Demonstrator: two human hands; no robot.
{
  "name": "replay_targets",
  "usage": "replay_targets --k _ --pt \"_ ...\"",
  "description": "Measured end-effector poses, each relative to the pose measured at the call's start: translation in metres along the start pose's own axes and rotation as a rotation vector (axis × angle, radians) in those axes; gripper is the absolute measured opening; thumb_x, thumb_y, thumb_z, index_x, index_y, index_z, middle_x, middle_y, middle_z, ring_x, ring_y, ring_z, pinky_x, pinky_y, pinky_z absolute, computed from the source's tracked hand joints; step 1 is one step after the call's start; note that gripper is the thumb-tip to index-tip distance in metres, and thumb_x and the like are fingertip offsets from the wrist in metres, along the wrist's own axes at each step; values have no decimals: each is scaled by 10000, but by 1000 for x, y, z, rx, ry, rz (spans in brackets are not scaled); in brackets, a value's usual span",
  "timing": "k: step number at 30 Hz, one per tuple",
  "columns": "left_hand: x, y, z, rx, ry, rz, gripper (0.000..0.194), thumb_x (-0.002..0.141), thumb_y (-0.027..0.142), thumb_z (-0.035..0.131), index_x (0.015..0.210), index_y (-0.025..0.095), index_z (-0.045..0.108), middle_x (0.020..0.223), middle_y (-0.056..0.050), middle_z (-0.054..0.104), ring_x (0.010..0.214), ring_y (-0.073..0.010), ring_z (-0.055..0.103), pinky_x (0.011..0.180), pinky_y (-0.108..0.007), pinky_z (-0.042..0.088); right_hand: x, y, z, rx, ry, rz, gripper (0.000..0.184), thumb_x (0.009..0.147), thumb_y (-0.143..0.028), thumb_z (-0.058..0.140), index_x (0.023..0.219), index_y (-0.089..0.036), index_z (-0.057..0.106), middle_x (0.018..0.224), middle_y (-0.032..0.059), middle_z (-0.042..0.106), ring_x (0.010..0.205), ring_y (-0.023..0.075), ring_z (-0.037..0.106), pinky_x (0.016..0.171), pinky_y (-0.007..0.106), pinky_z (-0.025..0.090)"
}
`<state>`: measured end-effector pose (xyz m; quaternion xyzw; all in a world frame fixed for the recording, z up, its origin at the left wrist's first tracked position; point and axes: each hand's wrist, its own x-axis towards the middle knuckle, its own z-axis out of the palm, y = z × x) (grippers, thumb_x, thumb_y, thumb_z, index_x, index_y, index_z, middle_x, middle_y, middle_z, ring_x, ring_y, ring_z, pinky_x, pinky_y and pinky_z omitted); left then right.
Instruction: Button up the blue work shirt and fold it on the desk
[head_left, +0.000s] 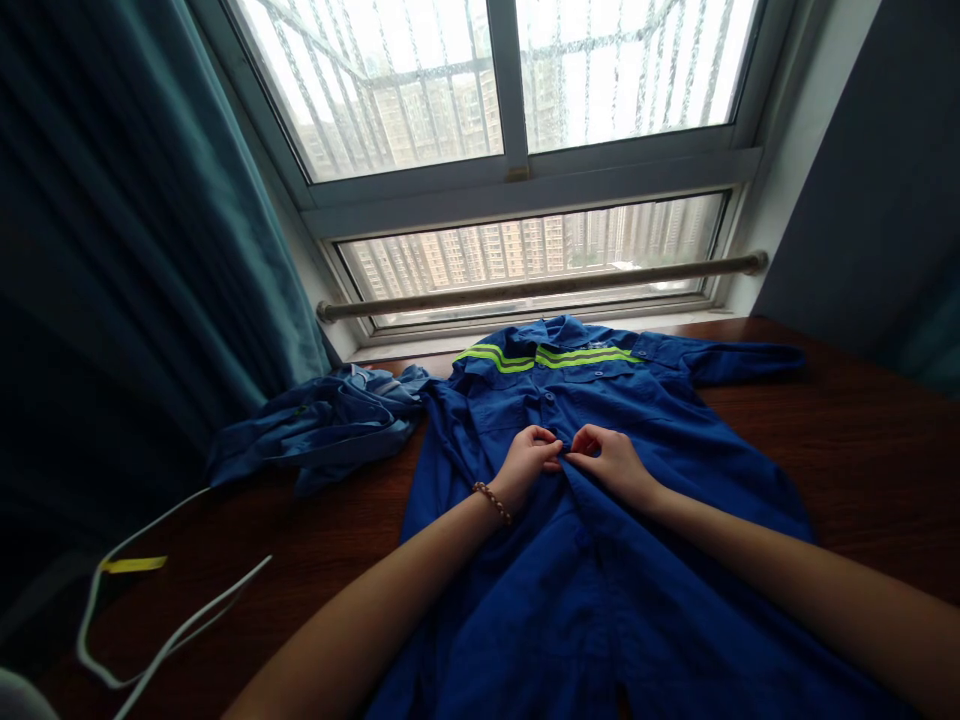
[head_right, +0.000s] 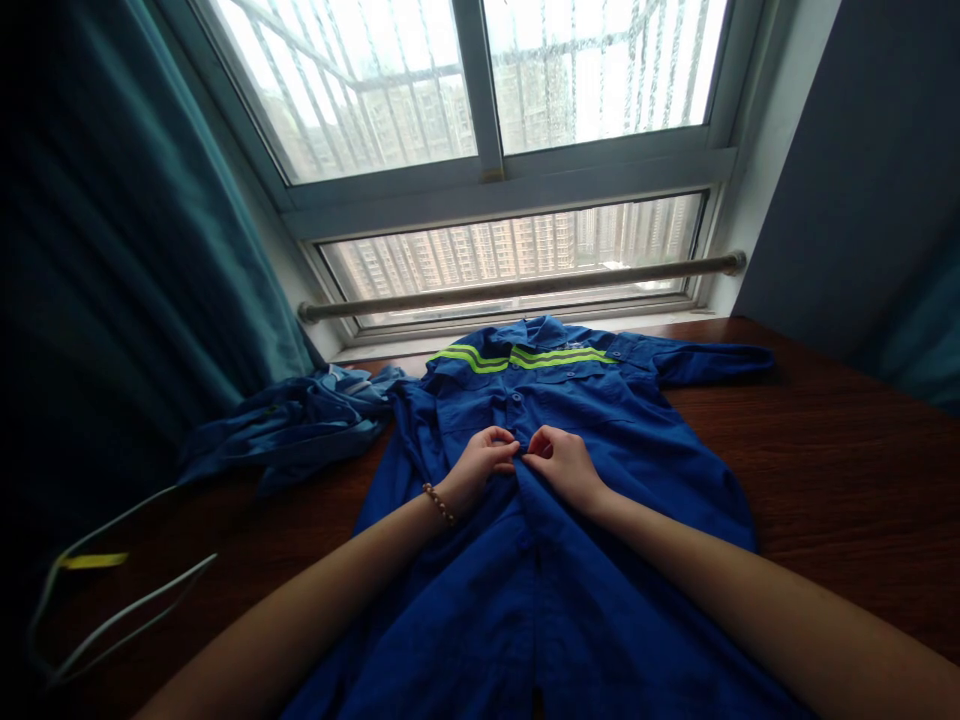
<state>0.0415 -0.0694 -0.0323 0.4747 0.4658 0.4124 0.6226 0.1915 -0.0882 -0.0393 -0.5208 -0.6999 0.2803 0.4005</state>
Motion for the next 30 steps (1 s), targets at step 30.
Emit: replay_targets --k 30 --pt "-5 1 1 -341 52 23 334 528 64 600 824 158 476 601 43 538 528 -72 530 539 -183 421 2 0 2 236 -31 -29 269 679 -408 624 713 -160 526 684 -6 554 639 122 509 613 233 408"
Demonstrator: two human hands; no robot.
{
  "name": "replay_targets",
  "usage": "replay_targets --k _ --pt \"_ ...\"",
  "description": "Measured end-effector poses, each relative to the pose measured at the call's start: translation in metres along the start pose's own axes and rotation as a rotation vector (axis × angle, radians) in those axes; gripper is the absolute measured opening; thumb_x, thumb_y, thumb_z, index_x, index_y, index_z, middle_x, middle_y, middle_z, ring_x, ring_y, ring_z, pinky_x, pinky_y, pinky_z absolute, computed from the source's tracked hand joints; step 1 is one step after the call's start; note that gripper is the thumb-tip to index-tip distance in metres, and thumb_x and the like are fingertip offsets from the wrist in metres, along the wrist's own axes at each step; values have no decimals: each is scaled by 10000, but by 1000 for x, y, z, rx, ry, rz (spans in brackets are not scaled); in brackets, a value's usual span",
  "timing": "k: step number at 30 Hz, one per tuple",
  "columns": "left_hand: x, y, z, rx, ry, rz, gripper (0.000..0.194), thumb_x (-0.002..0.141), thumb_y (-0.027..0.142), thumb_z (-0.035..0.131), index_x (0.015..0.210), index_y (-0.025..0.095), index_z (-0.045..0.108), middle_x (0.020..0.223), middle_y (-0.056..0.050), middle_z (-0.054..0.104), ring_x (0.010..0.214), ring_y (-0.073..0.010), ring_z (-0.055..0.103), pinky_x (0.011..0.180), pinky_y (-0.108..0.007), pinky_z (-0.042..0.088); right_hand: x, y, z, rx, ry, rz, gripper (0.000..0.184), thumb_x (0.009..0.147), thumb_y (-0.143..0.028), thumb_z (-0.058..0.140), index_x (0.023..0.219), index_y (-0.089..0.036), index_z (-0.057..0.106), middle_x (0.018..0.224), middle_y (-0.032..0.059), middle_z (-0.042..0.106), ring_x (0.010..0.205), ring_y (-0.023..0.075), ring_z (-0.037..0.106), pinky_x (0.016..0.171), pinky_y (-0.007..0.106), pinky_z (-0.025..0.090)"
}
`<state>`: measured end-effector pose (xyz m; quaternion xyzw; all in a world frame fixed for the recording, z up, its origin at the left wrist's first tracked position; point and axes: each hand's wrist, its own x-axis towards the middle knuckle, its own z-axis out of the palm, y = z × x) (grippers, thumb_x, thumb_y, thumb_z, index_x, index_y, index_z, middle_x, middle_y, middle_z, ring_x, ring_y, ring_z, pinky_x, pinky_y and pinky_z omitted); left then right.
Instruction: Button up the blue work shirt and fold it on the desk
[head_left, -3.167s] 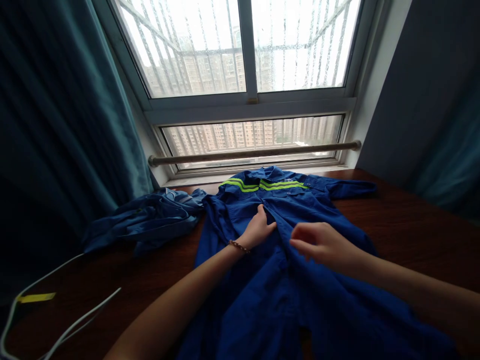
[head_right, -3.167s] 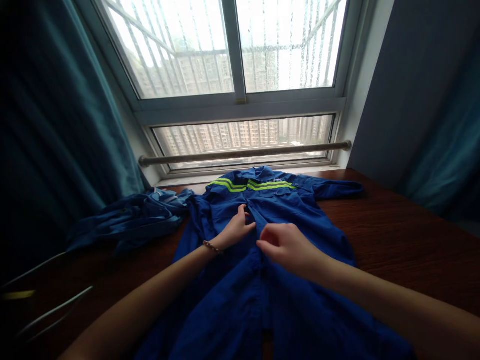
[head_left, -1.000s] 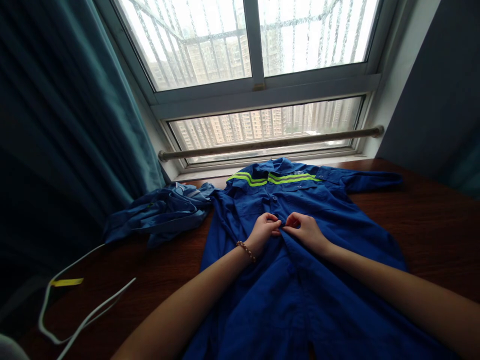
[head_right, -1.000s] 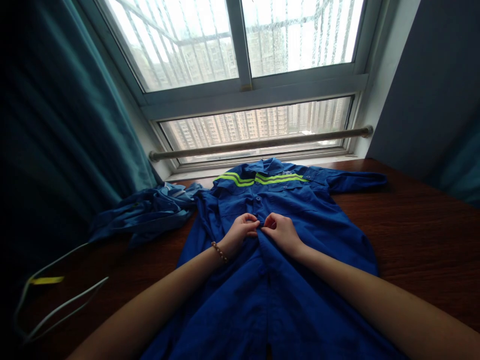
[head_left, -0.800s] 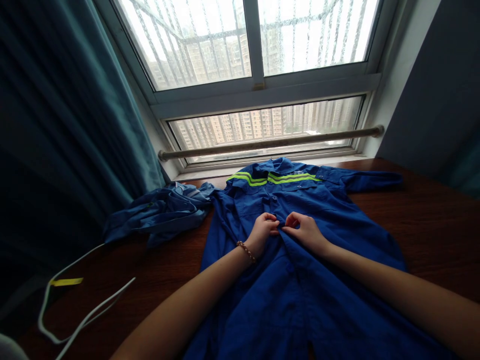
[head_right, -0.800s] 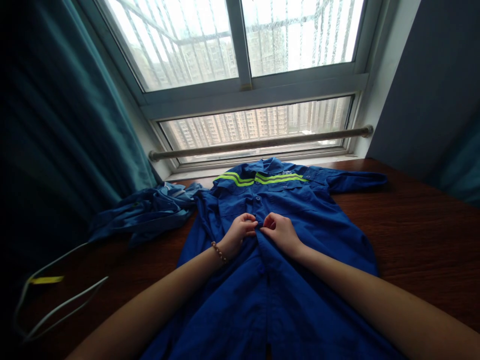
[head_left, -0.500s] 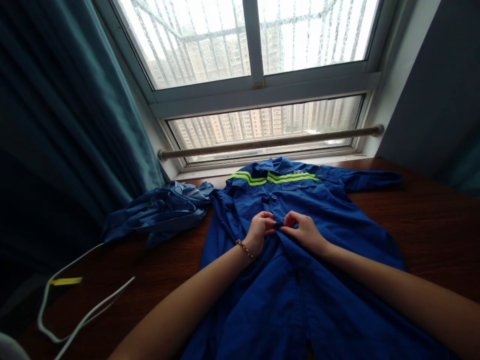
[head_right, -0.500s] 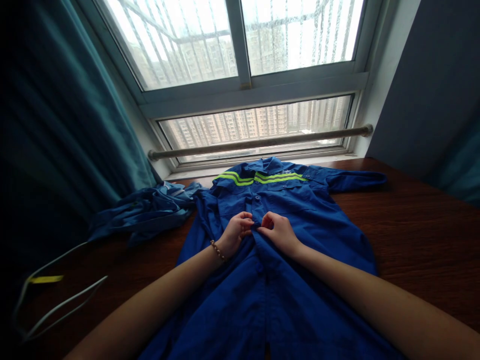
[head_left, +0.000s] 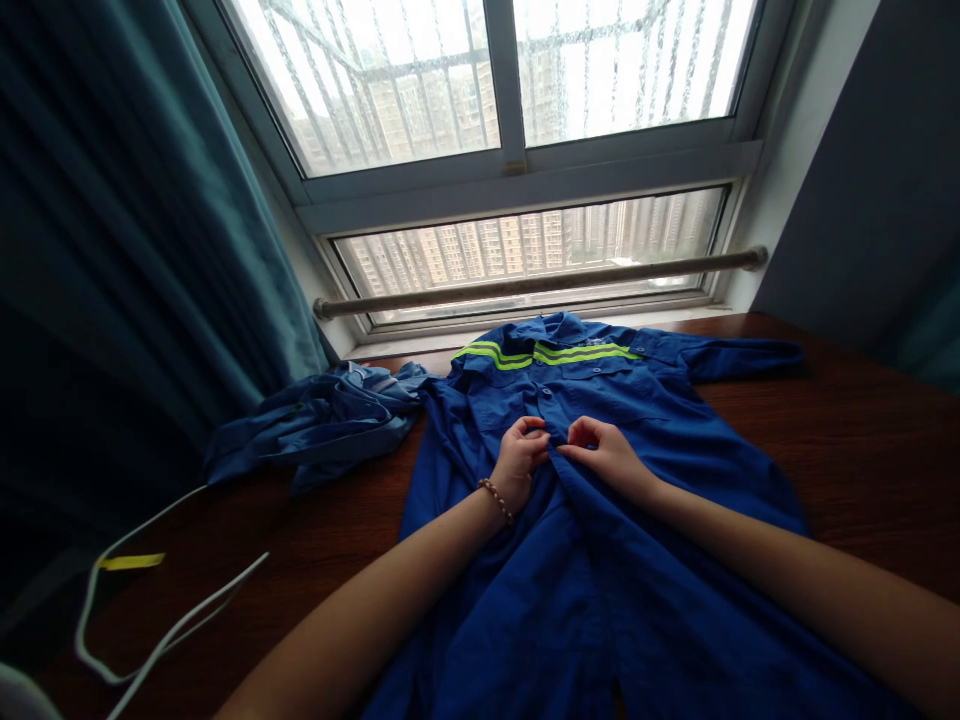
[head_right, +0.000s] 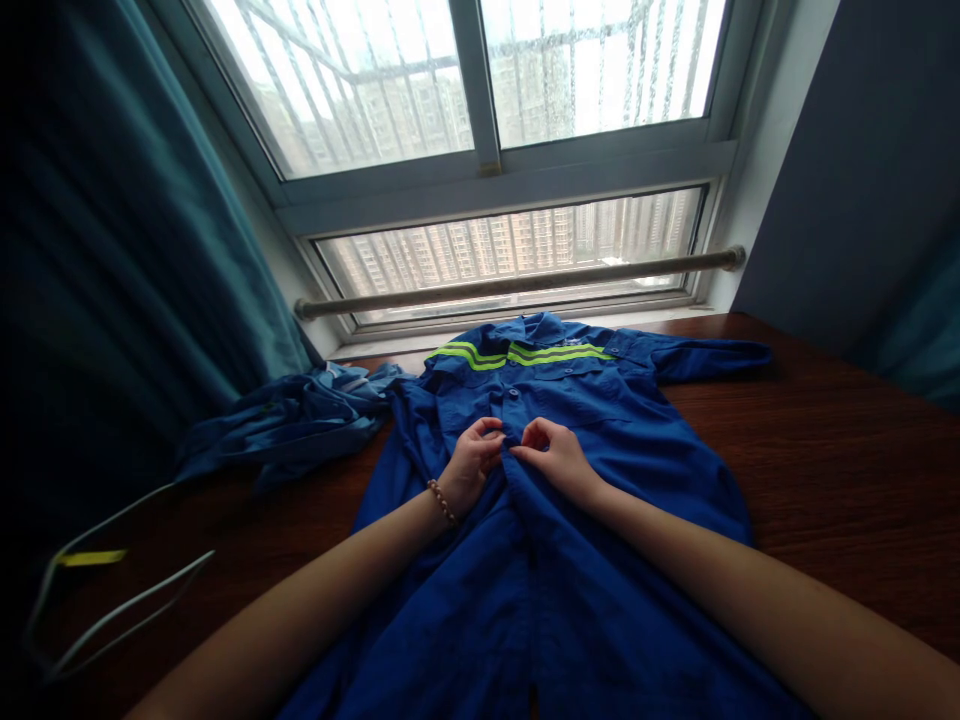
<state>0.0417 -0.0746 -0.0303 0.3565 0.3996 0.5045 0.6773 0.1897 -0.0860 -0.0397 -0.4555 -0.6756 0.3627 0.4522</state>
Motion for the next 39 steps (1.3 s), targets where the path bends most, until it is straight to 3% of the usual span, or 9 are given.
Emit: replay_targets --k 7,13,18,23,35,39 --pt "0 -2 1 27 -61 43 381 563 131 680 863 160 447 604 40 554 506 -71 533 529 -184 430 2 4 -1 185 -51 103 317 638 -425 646 706 -155 496 636 -33 493 590 98 455 562 214 374" --pt "1 0 3 110 -24 -25 327 606 228 692 845 155 482 627 24 541 535 -78 540 520 -183 434 3 3 -1 227 -47 144 283 622 -383 640 654 -161 467 593 -52 451 556 87 417 537 208 333" --pt "3 -2 2 92 -91 -8 468 515 196 756 887 159 475 633 48 513 512 -46 507 496 -150 395 4 2 -2 286 -50 146 250 601 -318 638 644 -162 447 590 -58 435 549 78 392 526 204 306" --pt "5 -4 -1 66 -162 -19 564 465 173 774 923 165 444 624 56 512 498 -50 504 496 -157 368 4 2 -2 336 -25 181 285 652 -407 600 649 -163 453 556 -63 390 507 72 332 487 210 260" --pt "5 -3 -3 130 -244 3 573 432 119 751 897 176 420 579 71 532 470 -68 503 491 -171 354 4 2 1 247 -73 177 370 683 -497 541 563 -169 417 495 -62 364 467 71 306 460 216 228" --pt "6 -5 -3 241 -239 37 491 508 176 737 884 165 421 575 66 536 457 -55 481 485 -170 357 10 1 -5 177 -70 227 359 685 -485 525 549 -173 414 470 -61 362 445 71 304 447 216 227"
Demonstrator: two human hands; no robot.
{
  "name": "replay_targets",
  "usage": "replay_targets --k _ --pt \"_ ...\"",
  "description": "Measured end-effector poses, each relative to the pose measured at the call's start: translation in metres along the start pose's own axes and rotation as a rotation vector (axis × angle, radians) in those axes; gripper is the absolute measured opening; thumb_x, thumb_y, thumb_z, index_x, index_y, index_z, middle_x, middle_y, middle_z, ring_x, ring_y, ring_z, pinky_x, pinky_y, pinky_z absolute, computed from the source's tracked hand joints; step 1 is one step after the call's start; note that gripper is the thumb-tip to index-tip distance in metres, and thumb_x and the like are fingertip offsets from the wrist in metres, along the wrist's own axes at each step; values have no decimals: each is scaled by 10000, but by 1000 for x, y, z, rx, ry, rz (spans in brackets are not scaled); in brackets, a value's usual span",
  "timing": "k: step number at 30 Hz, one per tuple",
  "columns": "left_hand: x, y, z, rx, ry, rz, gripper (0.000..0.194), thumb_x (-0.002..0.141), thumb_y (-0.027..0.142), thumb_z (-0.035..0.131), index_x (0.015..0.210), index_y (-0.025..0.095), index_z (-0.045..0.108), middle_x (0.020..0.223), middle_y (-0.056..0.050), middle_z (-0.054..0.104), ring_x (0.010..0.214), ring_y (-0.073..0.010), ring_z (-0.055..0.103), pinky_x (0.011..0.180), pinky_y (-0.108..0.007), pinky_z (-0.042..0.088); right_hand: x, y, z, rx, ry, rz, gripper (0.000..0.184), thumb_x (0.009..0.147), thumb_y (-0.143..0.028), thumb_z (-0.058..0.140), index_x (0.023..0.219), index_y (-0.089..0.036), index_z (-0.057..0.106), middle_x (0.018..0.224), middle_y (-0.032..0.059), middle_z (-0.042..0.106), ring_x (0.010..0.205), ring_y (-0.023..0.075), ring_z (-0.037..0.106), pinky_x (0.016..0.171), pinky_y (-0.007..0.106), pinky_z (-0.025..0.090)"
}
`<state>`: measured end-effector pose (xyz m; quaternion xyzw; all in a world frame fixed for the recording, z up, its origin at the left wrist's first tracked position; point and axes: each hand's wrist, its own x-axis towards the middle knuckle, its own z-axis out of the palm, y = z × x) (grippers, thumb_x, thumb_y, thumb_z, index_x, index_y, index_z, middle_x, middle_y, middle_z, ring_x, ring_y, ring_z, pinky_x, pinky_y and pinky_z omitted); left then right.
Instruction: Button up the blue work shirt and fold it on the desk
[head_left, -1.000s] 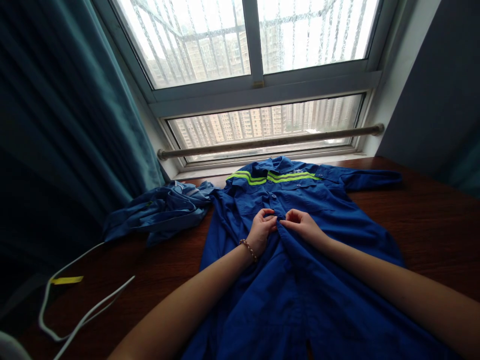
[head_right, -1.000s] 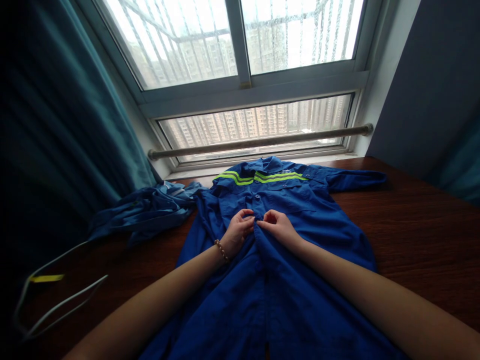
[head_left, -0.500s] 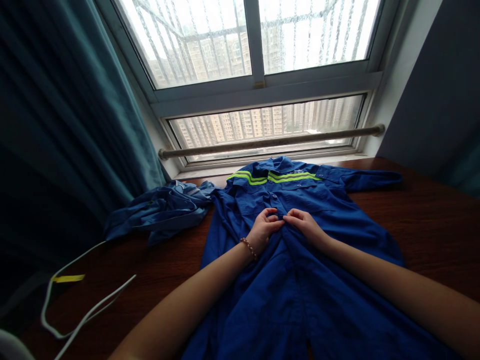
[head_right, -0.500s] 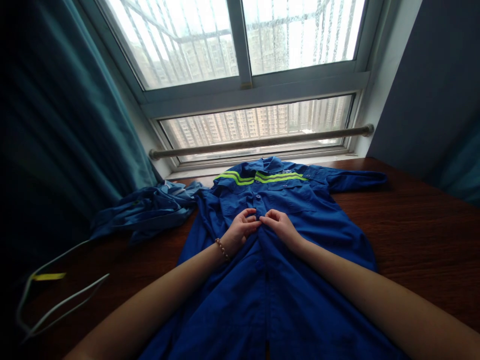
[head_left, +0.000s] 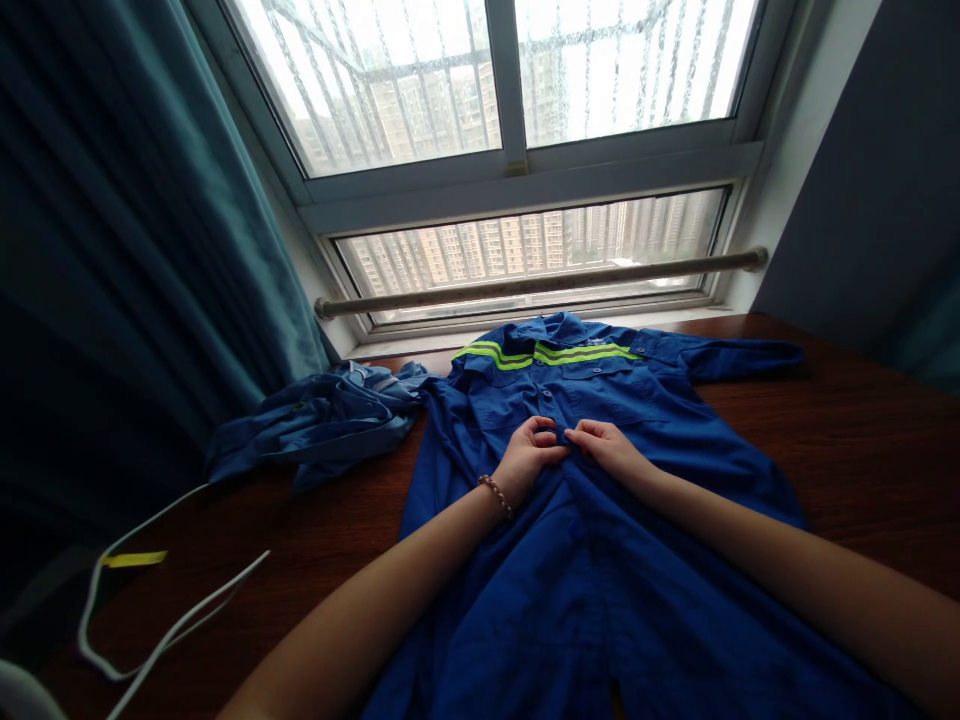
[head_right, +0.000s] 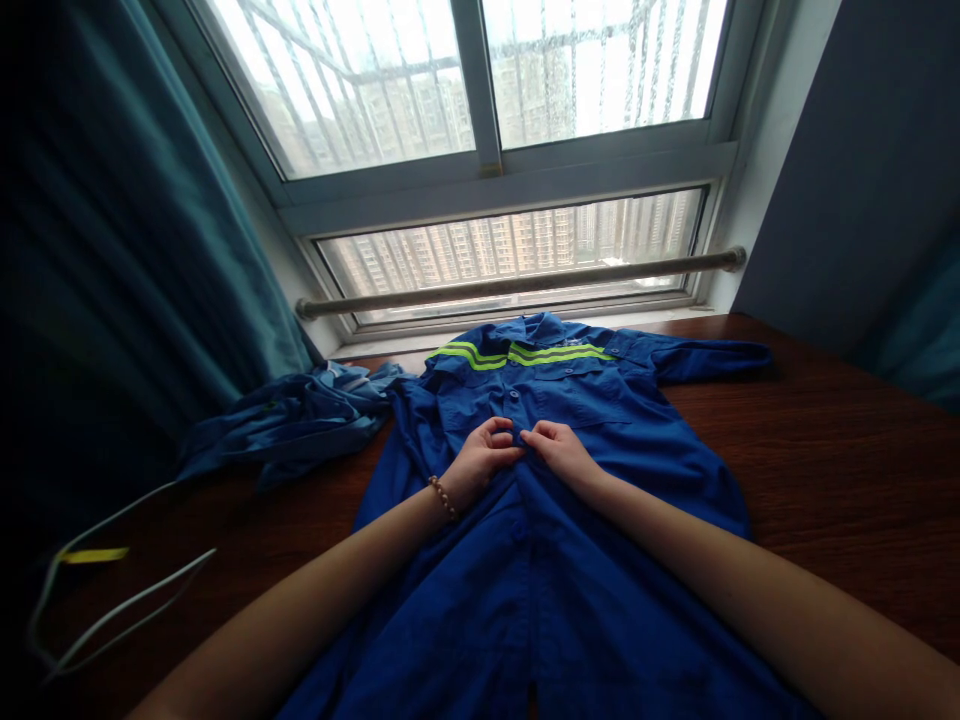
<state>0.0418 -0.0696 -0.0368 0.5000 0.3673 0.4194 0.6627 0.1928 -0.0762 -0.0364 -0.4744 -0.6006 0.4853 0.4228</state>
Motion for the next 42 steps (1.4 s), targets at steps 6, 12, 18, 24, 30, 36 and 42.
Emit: replay_targets --k 6,12,18,24,30,36,42 --pt "14 -8 -14 379 109 158 362 586 194 684 874 159 467 590 47 533 525 -85 517 497 -180 377 -24 -42 -1 -599 20 -233 238 768 -350 489 622 -167 529 587 -6 535 557 110 468 515 218 297" --pt "41 -8 -41 587 177 266 327 609 230 681 881 161 512 655 18 570 626 -114 567 573 -203 427 -61 -59 22 -1247 -187 -81 217 736 -357 559 820 -159 588 823 95 602 722 228 565 560 268 351" --pt "65 -3 -57 627 167 316 306 633 232 670 885 158 513 673 7 580 629 -116 573 590 -221 445 -44 -34 16 -1255 -85 -161 218 739 -353 518 844 -166 557 881 80 577 783 212 545 626 269 374" --pt "56 2 -54 556 180 288 281 667 231 640 892 151 492 720 -20 601 661 -132 596 602 -244 472 -32 -16 11 -1082 41 -247 137 742 -240 459 756 -167 574 790 46 587 749 165 531 621 239 353" --pt "27 43 -41 757 61 228 223 635 325 653 698 138 550 622 -9 571 524 -104 537 463 -193 406 -14 -2 0 -466 -62 -19 154 688 -266 540 743 -170 648 700 18 625 671 150 546 602 236 368" --pt "11 51 -30 1001 -502 -132 226 583 335 677 701 150 625 562 -11 590 505 -136 549 440 -205 391 -5 -2 -4 202 -22 218 265 604 -339 645 765 -131 617 581 -11 562 490 91 456 488 215 324" --pt "15 32 -29 1188 -383 75 241 504 326 716 657 171 612 570 19 574 506 -122 512 432 -192 333 -9 -5 -2 240 -44 207 294 610 -384 654 744 -127 602 538 -28 521 449 67 408 448 198 282"
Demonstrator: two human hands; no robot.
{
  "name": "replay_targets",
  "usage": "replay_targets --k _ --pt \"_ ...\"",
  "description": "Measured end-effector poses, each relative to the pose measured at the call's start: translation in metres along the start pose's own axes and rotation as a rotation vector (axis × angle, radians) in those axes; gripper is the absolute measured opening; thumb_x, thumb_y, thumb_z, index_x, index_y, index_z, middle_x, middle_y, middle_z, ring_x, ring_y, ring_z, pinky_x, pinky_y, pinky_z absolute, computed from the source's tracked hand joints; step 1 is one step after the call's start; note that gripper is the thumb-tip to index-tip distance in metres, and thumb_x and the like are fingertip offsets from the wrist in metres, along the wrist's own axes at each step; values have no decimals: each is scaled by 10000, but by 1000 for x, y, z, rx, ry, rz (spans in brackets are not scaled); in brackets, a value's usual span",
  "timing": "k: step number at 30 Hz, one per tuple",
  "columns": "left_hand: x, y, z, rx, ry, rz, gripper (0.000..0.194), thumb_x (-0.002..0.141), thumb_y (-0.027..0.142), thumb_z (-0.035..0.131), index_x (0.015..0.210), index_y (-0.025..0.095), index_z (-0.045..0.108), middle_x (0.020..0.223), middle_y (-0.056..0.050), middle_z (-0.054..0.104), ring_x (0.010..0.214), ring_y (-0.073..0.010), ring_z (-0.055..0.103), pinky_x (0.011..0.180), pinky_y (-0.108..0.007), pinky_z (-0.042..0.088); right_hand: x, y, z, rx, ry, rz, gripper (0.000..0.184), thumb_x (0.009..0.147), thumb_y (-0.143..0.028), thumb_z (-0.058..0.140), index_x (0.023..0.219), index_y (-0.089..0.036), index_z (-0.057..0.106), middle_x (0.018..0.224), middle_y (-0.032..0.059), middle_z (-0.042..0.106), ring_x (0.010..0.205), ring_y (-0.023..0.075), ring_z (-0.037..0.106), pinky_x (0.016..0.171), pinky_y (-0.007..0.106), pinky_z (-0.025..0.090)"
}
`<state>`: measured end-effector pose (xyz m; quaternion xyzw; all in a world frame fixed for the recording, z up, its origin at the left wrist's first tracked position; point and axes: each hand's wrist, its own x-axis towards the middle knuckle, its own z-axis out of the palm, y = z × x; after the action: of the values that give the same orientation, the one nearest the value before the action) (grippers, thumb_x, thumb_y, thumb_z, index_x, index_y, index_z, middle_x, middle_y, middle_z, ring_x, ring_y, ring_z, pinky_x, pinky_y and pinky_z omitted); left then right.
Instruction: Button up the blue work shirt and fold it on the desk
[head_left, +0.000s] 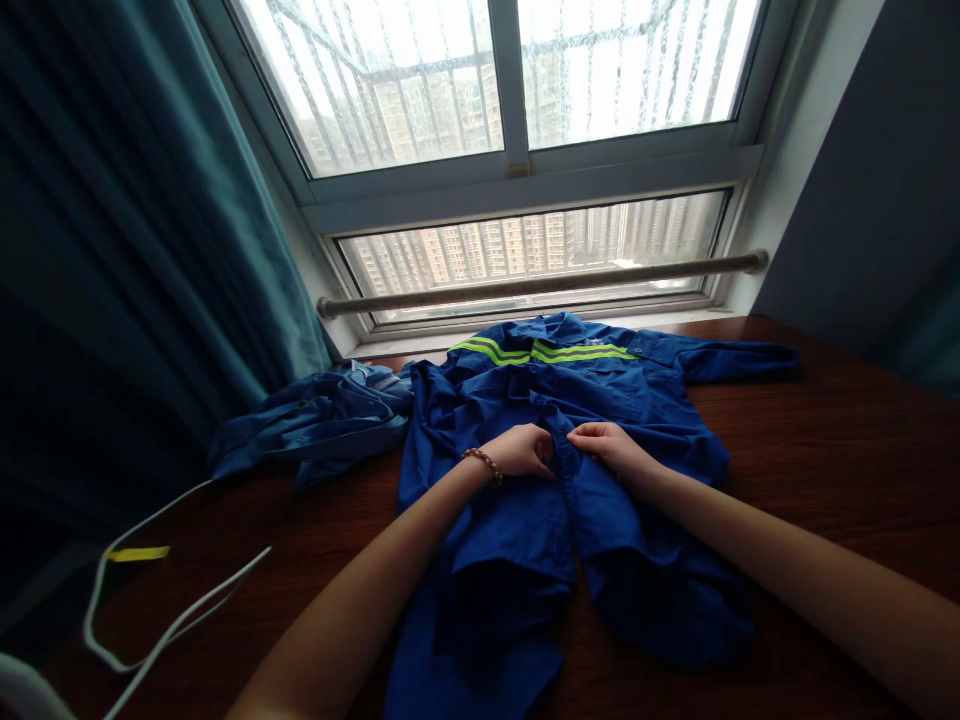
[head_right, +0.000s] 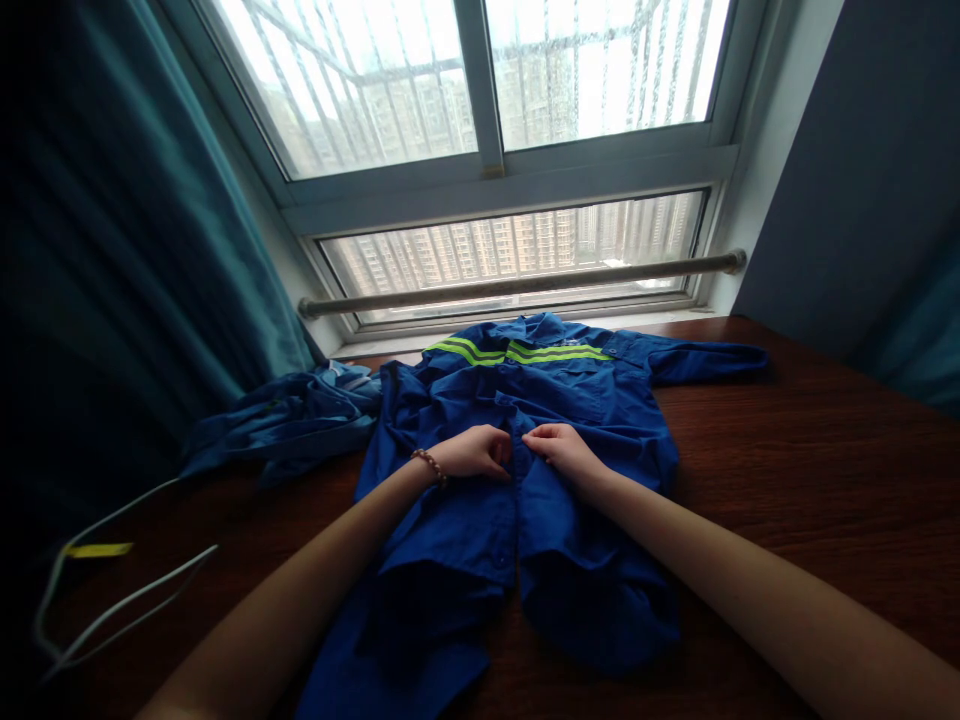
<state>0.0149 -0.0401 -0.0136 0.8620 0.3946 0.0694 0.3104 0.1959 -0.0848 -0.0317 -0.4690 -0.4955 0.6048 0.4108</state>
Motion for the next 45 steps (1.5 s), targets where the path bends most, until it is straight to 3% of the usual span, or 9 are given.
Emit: replay_targets --k 4,10,15,21,28,32,35,40,45 --pt "-3 2 -3 51 37 -6 261 513 387 700 564 157 590 508 17 553 472 -118 483 426 -204 302 1 4 2 -137 24 -98 301 643 -418 619 706 -126 587 583 -11 550 504 91 456 492 212 339" --pt "0 5 9 -255 43 -23 207 621 328 621 674 129 598 538 5 571 487 -121 507 449 -199 347 -2 6 5 -559 120 -331 225 717 -360 551 690 -146 615 658 19 610 620 141 536 573 227 381" --pt "-1 1 26 -411 130 41 260 648 359 609 750 120 605 592 -1 568 521 -112 496 464 -191 354 -5 6 6 -659 94 -381 253 756 -343 492 733 -175 680 685 34 645 648 166 563 617 241 394" --pt "-13 2 26 -430 328 -14 297 669 395 573 561 125 513 532 11 505 510 -103 449 462 -193 336 -7 7 11 -343 -175 -216 291 671 -407 584 754 -146 681 614 3 617 626 176 553 574 243 405" --pt "-18 7 26 -264 454 -97 350 690 439 535 534 126 528 497 5 497 480 -104 440 436 -194 284 -29 -21 14 294 -443 261 550 756 -623 401 845 -134 635 687 63 629 704 194 597 686 317 460" --pt "-25 14 27 -75 510 -86 276 674 403 560 565 150 556 573 -27 581 552 -151 518 475 -210 309 -34 -22 19 289 -407 215 339 660 -348 657 940 -162 607 779 34 642 768 184 602 775 320 445" --pt "-31 19 28 3 474 -83 179 662 354 582 658 176 595 659 -46 633 607 -184 566 508 -218 331 -33 -19 22 205 -356 197 312 579 -188 675 882 -142 619 747 26 644 712 174 599 725 290 456" --pt "-35 20 31 46 424 -47 269 593 359 653 820 219 618 756 -31 659 672 -215 599 521 -217 347 -29 -17 22 211 -157 274 140 663 -211 538 759 -140 611 651 29 625 615 154 580 632 263 467" --pt "-34 16 32 31 390 -30 354 578 418 668 872 226 627 768 -19 661 682 -209 599 518 -213 355 -21 -13 15 144 -110 277 194 712 -243 427 688 -129 583 609 62 608 580 163 572 589 276 479"
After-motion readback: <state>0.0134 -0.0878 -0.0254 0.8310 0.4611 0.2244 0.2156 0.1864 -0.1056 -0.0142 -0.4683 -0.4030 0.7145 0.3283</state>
